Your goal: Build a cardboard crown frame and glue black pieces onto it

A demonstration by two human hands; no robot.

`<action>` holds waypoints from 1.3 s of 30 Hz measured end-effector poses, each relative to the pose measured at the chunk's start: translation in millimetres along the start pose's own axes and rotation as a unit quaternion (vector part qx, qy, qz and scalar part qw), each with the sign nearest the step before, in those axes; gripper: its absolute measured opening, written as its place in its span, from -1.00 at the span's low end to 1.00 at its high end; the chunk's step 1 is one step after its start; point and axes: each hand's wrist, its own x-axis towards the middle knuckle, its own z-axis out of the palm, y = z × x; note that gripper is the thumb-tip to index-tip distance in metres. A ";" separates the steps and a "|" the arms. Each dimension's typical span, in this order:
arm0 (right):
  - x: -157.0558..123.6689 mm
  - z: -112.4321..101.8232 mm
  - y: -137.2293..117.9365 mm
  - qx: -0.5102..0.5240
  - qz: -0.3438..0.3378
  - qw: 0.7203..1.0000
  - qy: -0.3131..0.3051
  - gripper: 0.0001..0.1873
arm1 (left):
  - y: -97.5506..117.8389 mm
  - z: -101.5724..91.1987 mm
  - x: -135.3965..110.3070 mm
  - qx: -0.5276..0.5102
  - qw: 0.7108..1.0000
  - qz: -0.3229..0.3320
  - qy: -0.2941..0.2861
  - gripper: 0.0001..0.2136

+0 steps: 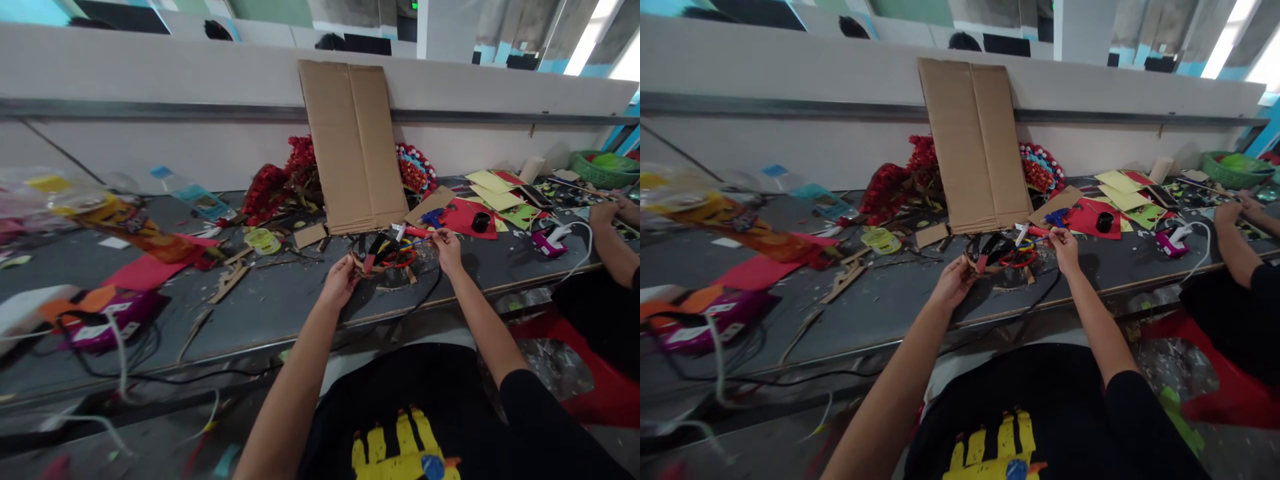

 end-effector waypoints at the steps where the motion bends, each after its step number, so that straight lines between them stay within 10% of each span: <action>1: 0.7 -0.6 0.0 -0.007 -0.011 1.000 0.009 -0.62 | 0.0 0.2 0.2 -0.002 1.000 -0.001 0.005 -0.85; 18: 8.6 -8.1 -0.5 0.008 -0.083 0.990 0.116 -0.68 | -0.8 0.8 1.1 -0.010 1.000 0.018 -0.007 -0.77; 28: -5.5 -0.6 0.9 -0.031 -0.036 0.999 -0.002 -0.56 | -3.5 -2.7 5.1 -0.004 1.000 0.020 -0.013 -0.73; 39: 4.6 -7.0 6.9 -0.040 -0.102 0.992 0.062 -0.63 | -3.5 -3.8 6.8 -0.012 0.999 0.028 -0.017 -0.76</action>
